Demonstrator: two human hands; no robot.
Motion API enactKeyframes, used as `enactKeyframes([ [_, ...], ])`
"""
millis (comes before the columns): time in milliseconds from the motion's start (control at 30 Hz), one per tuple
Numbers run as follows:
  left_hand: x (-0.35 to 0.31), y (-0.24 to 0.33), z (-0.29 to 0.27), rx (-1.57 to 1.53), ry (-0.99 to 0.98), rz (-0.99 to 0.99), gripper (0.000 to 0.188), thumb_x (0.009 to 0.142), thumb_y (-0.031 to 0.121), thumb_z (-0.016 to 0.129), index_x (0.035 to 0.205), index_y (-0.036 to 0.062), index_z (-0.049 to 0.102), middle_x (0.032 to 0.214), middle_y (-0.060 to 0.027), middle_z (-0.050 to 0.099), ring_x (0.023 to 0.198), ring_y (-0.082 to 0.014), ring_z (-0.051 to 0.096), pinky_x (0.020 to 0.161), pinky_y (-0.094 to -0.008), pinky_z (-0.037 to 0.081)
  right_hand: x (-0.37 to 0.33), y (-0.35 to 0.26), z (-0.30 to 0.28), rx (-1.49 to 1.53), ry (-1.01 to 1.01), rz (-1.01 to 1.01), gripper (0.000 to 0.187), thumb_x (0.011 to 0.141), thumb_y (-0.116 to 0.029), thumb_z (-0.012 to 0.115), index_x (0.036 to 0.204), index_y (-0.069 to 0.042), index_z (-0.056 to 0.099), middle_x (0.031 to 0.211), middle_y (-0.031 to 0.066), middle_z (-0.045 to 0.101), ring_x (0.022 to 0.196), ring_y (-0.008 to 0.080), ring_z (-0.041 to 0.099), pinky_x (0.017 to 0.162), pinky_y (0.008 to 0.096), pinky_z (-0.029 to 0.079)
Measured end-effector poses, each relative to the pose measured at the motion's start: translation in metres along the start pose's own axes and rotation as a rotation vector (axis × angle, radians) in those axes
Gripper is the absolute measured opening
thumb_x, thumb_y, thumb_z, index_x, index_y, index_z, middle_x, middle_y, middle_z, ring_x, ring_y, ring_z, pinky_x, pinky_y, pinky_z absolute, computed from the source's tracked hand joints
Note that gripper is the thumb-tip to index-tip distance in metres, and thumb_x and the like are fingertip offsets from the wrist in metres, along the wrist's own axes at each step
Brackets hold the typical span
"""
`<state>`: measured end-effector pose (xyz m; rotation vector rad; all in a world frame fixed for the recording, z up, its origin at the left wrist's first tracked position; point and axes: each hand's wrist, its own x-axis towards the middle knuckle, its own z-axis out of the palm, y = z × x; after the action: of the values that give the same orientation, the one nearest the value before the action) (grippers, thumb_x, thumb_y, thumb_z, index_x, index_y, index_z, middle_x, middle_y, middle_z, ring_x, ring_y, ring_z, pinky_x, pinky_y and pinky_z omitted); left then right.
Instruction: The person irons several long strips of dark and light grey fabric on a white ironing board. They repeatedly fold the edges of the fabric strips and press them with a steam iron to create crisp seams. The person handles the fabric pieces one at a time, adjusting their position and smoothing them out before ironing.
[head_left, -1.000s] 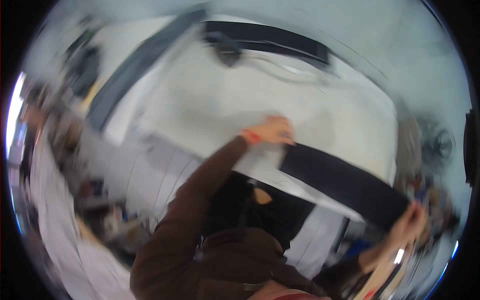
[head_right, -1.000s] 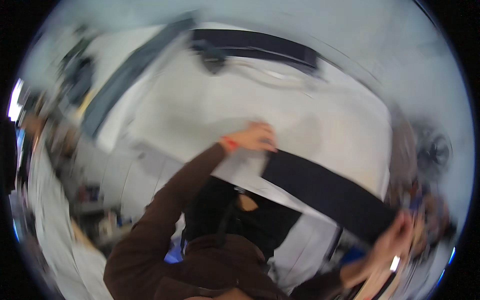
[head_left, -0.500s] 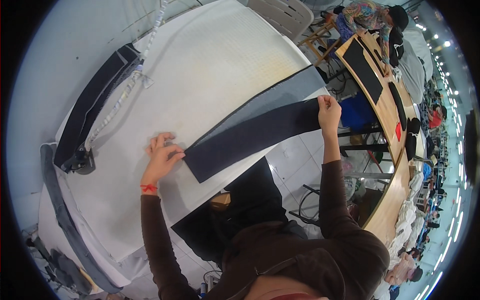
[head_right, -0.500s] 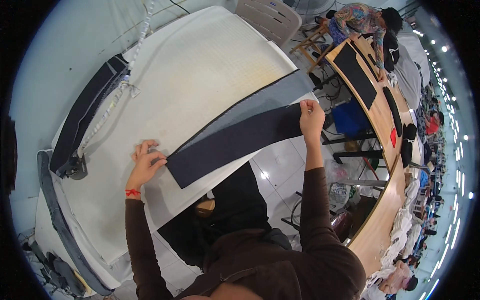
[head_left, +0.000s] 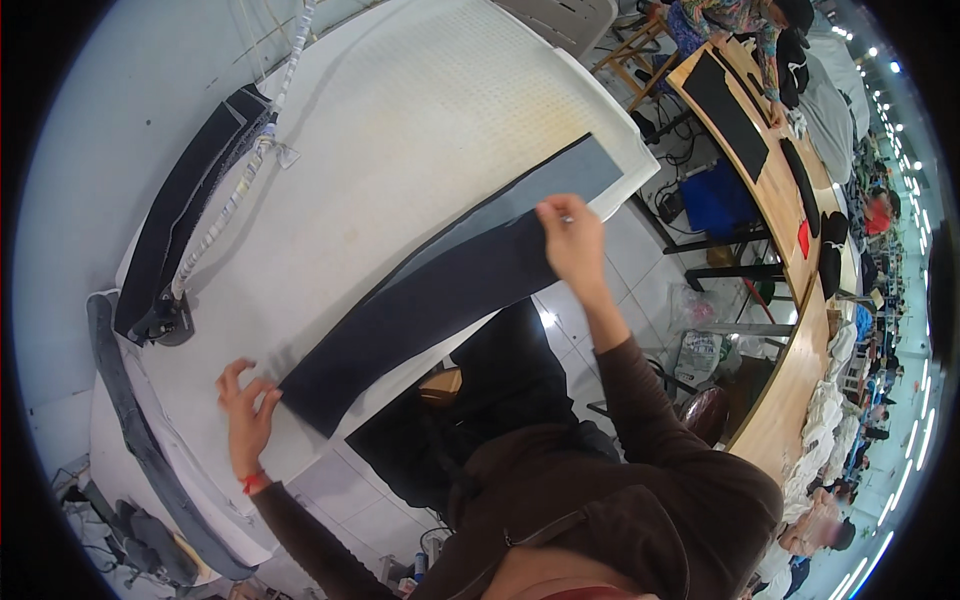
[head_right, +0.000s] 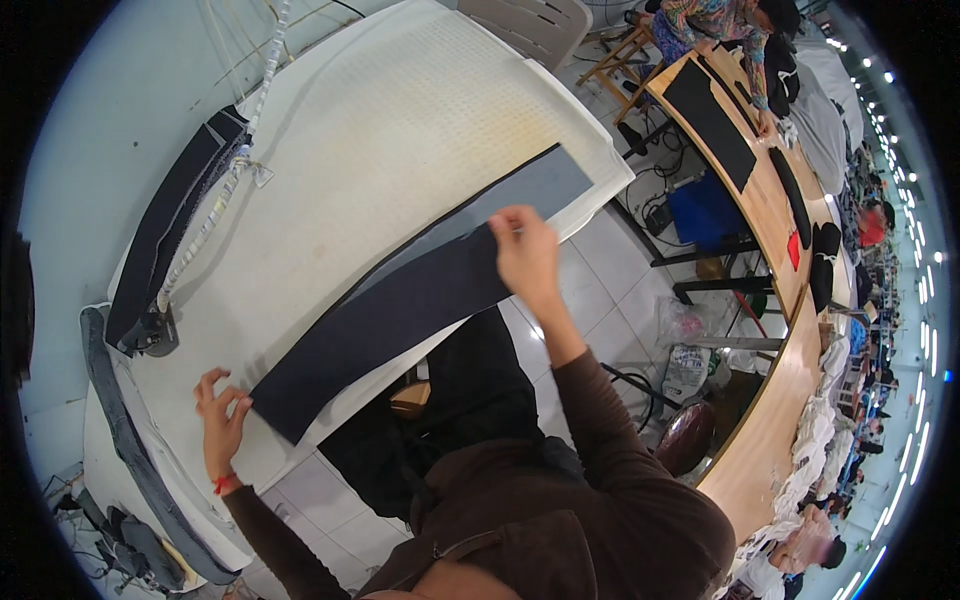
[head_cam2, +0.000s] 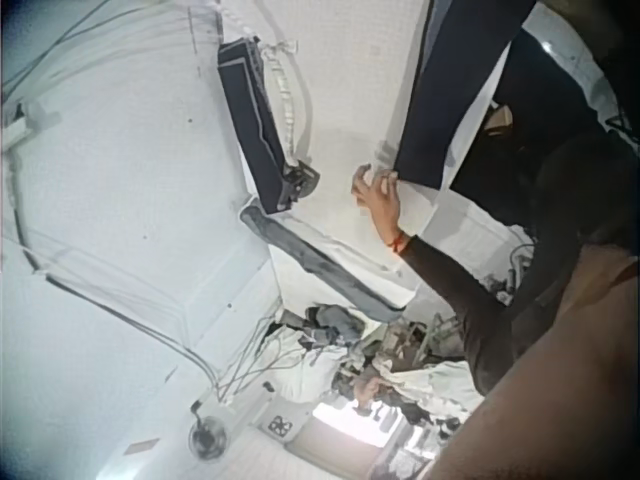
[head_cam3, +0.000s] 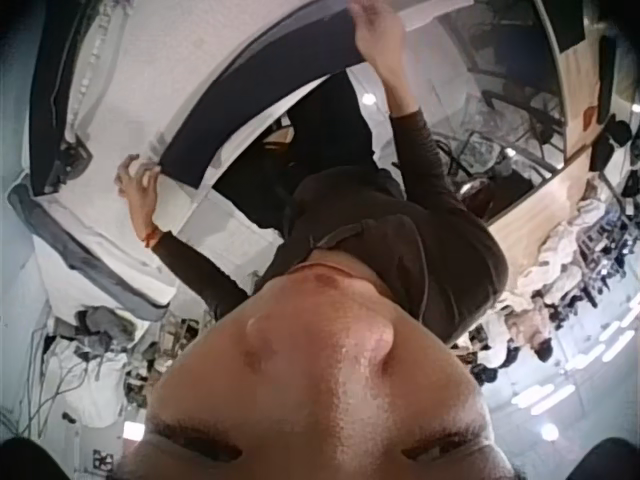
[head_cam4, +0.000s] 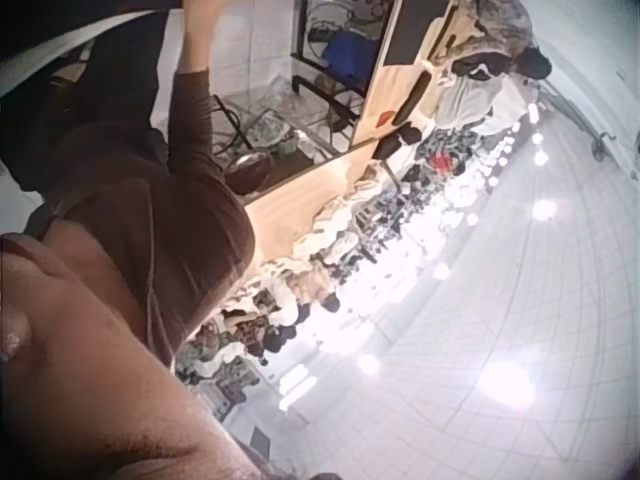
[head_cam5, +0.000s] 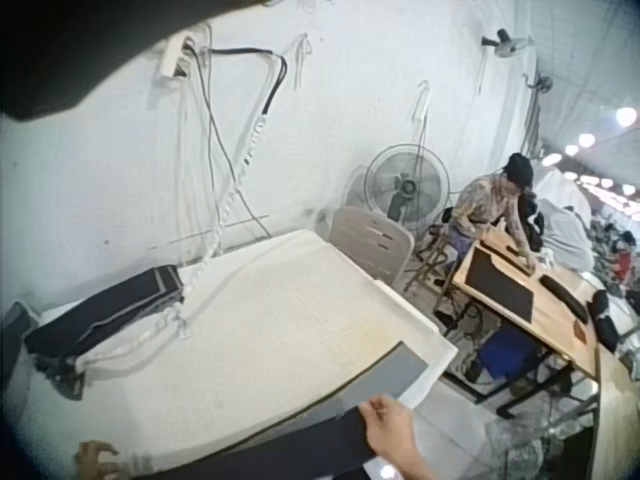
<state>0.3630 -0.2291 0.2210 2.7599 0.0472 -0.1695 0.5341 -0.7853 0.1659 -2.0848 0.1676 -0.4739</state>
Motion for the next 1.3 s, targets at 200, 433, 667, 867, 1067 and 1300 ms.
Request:
enactKeyframes([
  [200,-0.071,-0.051,-0.041,0.199,-0.005,-0.284,0.013,0.095,0.022,0.085,0.101,0.0121,0.080,0.150,-0.0108,0.059,0.146,-0.0397,0.047,0.119,-0.0604,0.035,-0.052,-0.042,0.077,0.102,-0.168,0.101,0.016,0.103,-0.013,0.081,0.105,0.002,0.078,0.091,0.0219,0.080,0.080,0.0349,0.079,0.073,0.0418,0.061],
  [433,-0.056,-0.056,0.009,-0.066,-0.056,-0.257,0.014,0.098,0.024,0.084,0.108,0.0153,0.081,0.156,-0.0115,0.056,0.152,-0.0406,0.045,0.123,-0.0586,0.037,0.023,0.022,0.038,-0.134,-0.125,0.014,0.021,0.101,-0.019,0.083,0.104,0.001,0.082,0.090,0.0196,0.082,0.082,0.0323,0.080,0.076,0.0429,0.061],
  [667,-0.017,-0.027,0.053,-0.179,-0.060,-0.264,0.015,0.099,0.026,0.083,0.110,0.0184,0.078,0.157,-0.0060,0.054,0.152,-0.0340,0.042,0.122,-0.0584,0.030,0.120,0.103,-0.004,-0.162,-0.251,0.027,0.023,0.100,-0.019,0.086,0.106,0.004,0.085,0.089,0.0137,0.084,0.080,0.0201,0.077,0.077,0.0352,0.059],
  [867,-0.020,-0.024,0.073,-0.059,0.041,-0.329,0.015,0.101,0.030,0.082,0.110,0.0200,0.076,0.155,-0.0051,0.055,0.151,-0.0332,0.043,0.121,-0.0589,0.028,0.117,0.116,0.003,-0.074,-0.258,0.189,0.021,0.098,-0.017,0.089,0.105,0.003,0.086,0.091,0.0094,0.084,0.082,0.0148,0.076,0.078,0.0307,0.059],
  [1067,-0.031,-0.009,0.100,-0.012,0.187,-0.484,0.015,0.104,0.034,0.080,0.112,0.0217,0.078,0.156,-0.0058,0.055,0.151,-0.0351,0.044,0.117,-0.0646,0.033,0.124,0.123,0.001,-0.179,-0.272,0.084,0.022,0.091,-0.016,0.094,0.103,0.001,0.087,0.091,0.0097,0.085,0.083,0.0161,0.078,0.078,0.0318,0.060],
  [1300,-0.037,0.006,0.117,-0.421,0.413,-0.534,0.022,0.107,0.025,0.080,0.117,0.0061,0.075,0.106,-0.0087,0.076,0.103,-0.0246,0.071,0.094,-0.0374,0.053,0.146,0.119,-0.004,-0.270,-0.428,0.310,0.021,0.092,-0.015,0.095,0.098,0.002,0.083,0.080,0.0044,0.077,0.070,0.0118,0.067,0.064,0.0290,0.053],
])
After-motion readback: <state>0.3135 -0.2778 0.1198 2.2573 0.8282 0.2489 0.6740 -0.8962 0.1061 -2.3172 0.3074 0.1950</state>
